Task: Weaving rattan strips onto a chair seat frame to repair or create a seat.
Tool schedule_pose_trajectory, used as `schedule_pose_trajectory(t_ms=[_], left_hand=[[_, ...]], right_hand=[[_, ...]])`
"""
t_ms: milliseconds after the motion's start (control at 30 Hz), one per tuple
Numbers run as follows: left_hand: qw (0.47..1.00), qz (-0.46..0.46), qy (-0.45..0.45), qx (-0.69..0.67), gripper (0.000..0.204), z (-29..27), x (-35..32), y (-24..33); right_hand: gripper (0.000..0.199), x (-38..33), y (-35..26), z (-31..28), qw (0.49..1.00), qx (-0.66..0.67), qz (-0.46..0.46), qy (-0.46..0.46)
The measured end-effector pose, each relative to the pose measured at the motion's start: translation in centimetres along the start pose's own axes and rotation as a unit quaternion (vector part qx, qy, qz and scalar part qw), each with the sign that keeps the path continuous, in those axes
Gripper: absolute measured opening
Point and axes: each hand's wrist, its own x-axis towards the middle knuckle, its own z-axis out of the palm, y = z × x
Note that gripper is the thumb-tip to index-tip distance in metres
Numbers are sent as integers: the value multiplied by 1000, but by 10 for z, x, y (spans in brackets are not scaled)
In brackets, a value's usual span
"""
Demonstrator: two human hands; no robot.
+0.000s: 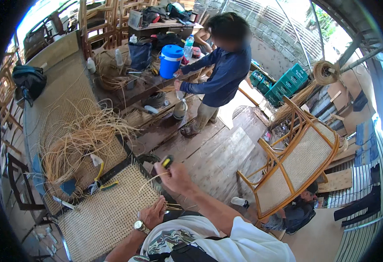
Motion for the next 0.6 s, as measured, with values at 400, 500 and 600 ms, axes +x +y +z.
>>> schedule_pose_trajectory(t_ms=[400, 500, 600], left_hand=[[997, -54, 22, -45, 45, 0, 5, -9], [997, -75, -2, -17, 49, 1, 1, -9], [994, -105, -16, -17, 52, 1, 3, -6]], right_hand=[[27, -50, 55, -20, 910, 248, 328, 45], [27, -68, 81, -11, 902, 252, 346, 54], [29, -81, 97, -3, 905, 229, 357, 35]])
